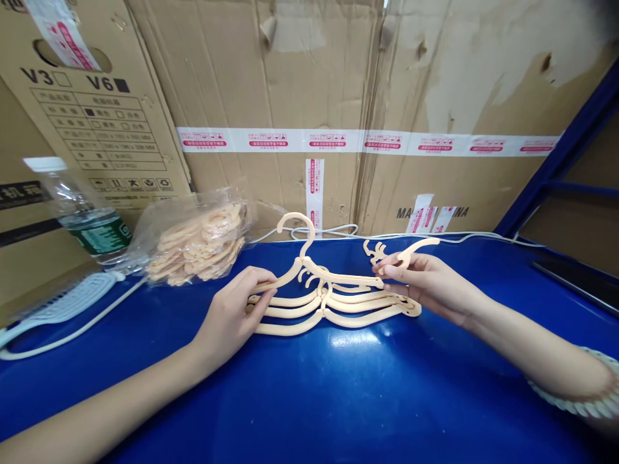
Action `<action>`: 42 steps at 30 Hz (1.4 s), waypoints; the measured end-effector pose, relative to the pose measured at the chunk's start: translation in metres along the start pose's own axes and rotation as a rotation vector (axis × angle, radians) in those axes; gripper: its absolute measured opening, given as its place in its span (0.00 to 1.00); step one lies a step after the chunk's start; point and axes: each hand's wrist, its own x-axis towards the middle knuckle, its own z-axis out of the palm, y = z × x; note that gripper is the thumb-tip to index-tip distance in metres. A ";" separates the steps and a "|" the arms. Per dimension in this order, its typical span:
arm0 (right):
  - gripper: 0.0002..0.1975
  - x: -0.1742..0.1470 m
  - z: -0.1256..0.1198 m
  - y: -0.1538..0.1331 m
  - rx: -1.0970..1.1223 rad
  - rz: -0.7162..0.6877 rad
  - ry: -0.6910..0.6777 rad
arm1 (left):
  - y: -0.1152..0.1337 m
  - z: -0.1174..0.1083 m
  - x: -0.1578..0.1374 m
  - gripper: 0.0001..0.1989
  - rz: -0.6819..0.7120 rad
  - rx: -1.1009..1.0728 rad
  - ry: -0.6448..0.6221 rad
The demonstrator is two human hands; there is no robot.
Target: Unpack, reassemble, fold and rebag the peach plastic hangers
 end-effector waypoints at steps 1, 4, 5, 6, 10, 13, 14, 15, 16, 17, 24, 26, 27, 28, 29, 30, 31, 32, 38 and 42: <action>0.15 0.000 -0.001 -0.001 0.002 0.020 -0.023 | 0.000 0.000 0.000 0.04 0.002 0.001 0.000; 0.16 -0.001 -0.003 -0.004 0.024 0.074 -0.093 | 0.000 0.001 0.000 0.04 0.016 0.000 -0.001; 0.16 -0.002 -0.003 -0.004 0.031 0.088 -0.109 | 0.000 0.001 0.000 0.04 0.021 0.000 0.001; 0.16 -0.002 -0.004 -0.003 0.035 0.102 -0.124 | 0.000 0.001 0.000 0.04 0.027 0.001 0.003; 0.18 0.000 -0.004 0.001 0.035 0.177 -0.167 | 0.001 0.002 0.000 0.05 0.055 -0.006 0.014; 0.19 0.000 -0.003 0.003 0.028 0.187 -0.179 | 0.001 0.002 0.000 0.05 0.085 -0.026 0.025; 0.19 0.000 -0.003 0.004 0.026 0.176 -0.181 | 0.001 0.002 0.000 0.05 0.091 -0.031 0.030; 0.19 0.000 -0.002 0.004 0.024 0.166 -0.183 | 0.000 0.002 0.000 0.05 0.095 -0.033 0.034; 0.19 0.000 -0.002 0.004 0.022 0.159 -0.184 | 0.000 0.002 -0.001 0.05 0.097 -0.034 0.038; 0.19 -0.001 -0.001 0.004 0.020 0.157 -0.184 | 0.000 0.003 -0.001 0.05 0.099 -0.034 0.039; 0.20 0.000 0.003 0.003 0.009 0.158 -0.146 | 0.003 0.002 -0.002 0.06 0.159 -0.035 0.030; 0.20 0.000 0.003 0.002 0.017 0.167 -0.136 | 0.004 0.001 -0.002 0.06 0.177 -0.027 0.031; 0.19 0.000 0.004 0.002 0.025 0.171 -0.131 | 0.004 0.001 -0.002 0.06 0.185 -0.023 0.033; 0.19 -0.001 0.004 0.001 0.033 0.177 -0.127 | 0.004 0.001 -0.002 0.06 0.190 -0.019 0.033; 0.18 -0.001 0.004 0.001 0.041 0.182 -0.120 | 0.005 0.000 -0.002 0.06 0.194 -0.017 0.034; 0.18 -0.001 0.004 0.000 0.047 0.188 -0.112 | 0.005 0.000 -0.002 0.06 0.195 -0.016 0.036; 0.17 -0.001 0.004 0.000 0.049 0.193 -0.103 | 0.005 0.000 -0.002 0.06 0.194 -0.016 0.038; 0.17 -0.001 0.004 -0.001 0.049 0.198 -0.097 | 0.005 0.000 -0.002 0.06 0.192 -0.018 0.041; 0.16 -0.001 0.000 0.000 0.010 0.192 -0.117 | 0.006 -0.001 -0.001 0.06 0.158 -0.022 0.031; 0.17 -0.001 -0.002 0.004 -0.036 0.122 -0.106 | 0.006 -0.001 -0.001 0.06 0.131 -0.028 0.034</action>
